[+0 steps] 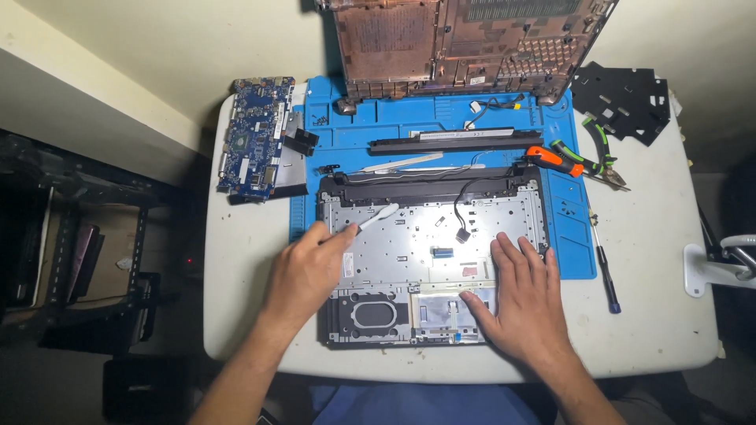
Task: The person cleans the interior metal chassis of a disassembled laptop using a white brush. They systematically sweep dust and debris from the surface, moving the brush across various sections of the frame while other components and tools rest on the blue mat nearby.
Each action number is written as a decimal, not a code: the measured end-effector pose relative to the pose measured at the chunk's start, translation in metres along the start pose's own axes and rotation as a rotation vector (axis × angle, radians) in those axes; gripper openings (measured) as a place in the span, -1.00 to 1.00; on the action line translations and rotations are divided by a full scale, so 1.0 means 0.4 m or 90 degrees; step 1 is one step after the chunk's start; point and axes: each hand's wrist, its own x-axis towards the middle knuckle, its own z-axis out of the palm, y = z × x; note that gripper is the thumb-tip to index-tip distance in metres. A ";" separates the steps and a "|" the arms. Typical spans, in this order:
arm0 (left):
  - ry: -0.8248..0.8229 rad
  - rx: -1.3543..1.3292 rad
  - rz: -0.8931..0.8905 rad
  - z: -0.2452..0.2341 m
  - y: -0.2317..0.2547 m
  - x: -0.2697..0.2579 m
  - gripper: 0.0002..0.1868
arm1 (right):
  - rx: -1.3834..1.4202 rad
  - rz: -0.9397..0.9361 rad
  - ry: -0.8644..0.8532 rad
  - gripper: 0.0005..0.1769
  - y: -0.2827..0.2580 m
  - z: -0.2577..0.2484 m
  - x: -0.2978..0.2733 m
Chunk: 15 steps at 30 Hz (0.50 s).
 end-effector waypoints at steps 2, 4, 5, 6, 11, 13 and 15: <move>0.020 0.015 -0.026 -0.006 -0.004 0.001 -0.68 | -0.007 0.001 -0.008 0.00 -0.002 -0.001 -0.002; -0.050 -0.099 0.067 0.011 0.012 0.001 -0.74 | 0.022 0.006 0.001 -0.02 -0.003 -0.005 0.001; -0.048 -0.100 0.068 0.030 0.007 0.007 -0.74 | 0.020 0.007 0.003 -0.02 -0.002 -0.005 0.003; -0.018 -0.055 0.063 0.047 0.003 0.007 -0.69 | 0.022 0.006 -0.010 -0.02 -0.001 -0.005 0.003; 0.020 -0.010 0.092 0.085 0.057 0.041 -0.72 | 0.031 0.007 -0.017 -0.02 -0.001 -0.001 0.005; -0.111 -0.144 0.110 0.101 0.092 0.022 -0.68 | 0.043 0.014 -0.014 -0.01 -0.001 -0.003 0.001; -0.051 -0.090 0.085 0.097 0.052 0.062 -0.70 | 0.046 0.012 -0.021 0.00 0.003 -0.010 0.009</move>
